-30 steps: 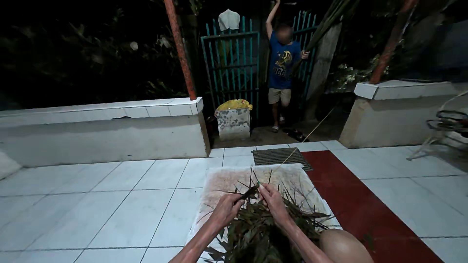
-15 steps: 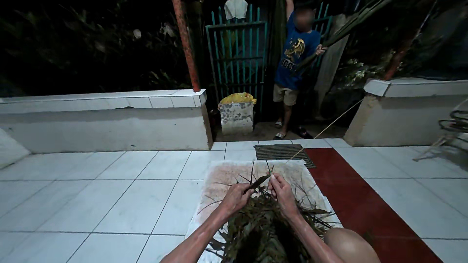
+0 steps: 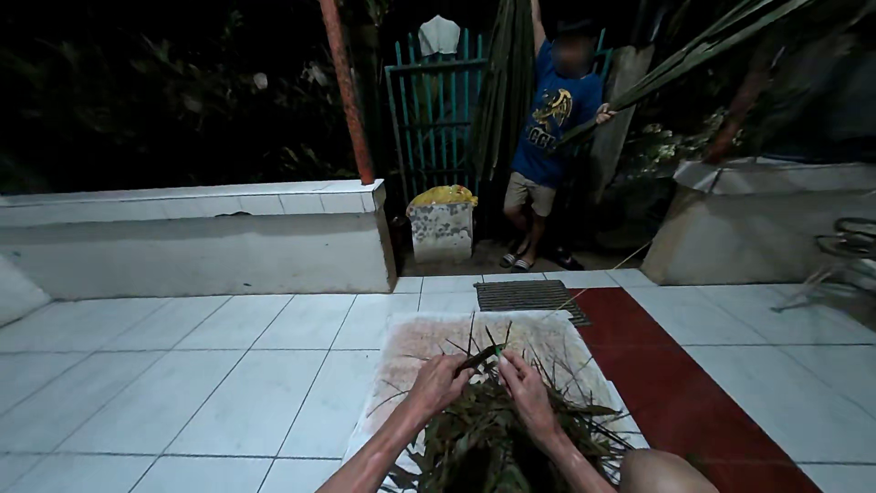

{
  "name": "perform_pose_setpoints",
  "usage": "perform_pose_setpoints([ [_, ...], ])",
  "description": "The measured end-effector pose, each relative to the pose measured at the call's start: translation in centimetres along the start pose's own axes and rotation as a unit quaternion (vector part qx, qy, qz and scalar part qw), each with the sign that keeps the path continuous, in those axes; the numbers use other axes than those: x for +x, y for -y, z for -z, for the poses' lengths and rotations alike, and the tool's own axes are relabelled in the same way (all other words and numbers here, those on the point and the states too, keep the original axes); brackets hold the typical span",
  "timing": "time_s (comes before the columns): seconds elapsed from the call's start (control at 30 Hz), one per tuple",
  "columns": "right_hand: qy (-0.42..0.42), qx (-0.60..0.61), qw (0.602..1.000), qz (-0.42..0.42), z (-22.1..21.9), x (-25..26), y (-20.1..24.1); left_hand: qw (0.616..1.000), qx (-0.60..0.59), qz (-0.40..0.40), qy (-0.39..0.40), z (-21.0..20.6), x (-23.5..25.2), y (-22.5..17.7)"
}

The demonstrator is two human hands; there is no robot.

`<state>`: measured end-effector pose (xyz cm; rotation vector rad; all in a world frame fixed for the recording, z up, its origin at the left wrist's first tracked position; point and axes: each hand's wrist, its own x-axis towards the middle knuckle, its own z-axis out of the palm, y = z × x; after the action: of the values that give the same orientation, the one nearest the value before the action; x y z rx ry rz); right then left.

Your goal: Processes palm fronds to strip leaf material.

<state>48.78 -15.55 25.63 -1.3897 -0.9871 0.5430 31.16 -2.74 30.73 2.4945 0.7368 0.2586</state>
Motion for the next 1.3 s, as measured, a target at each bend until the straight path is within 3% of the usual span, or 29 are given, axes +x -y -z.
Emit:
perform_pose_setpoints([
  [0.23,0.011,0.016,1.000,0.006,0.3,0.0,0.7,0.999,0.006,-0.037,-0.027,0.2,-0.7,0.2],
  [0.63,0.038,0.020,0.999,-0.008,-0.2,-0.6,2.1,0.999,-0.026,-0.023,-0.040,0.3,-1.2,-1.1],
  [0.87,-0.005,0.013,1.000,0.011,-0.1,-0.6,3.6,0.998,-0.034,-0.025,-0.056,1.3,-1.5,-2.8],
  [1.1,-0.091,0.040,0.995,0.009,0.4,-0.3,4.9,0.995,-0.036,-0.085,-0.036,1.3,-1.9,-5.3],
  [1.3,-0.093,0.064,0.993,-0.020,1.5,-1.4,6.2,0.994,-0.018,-0.108,-0.022,1.8,-2.5,-7.1],
])
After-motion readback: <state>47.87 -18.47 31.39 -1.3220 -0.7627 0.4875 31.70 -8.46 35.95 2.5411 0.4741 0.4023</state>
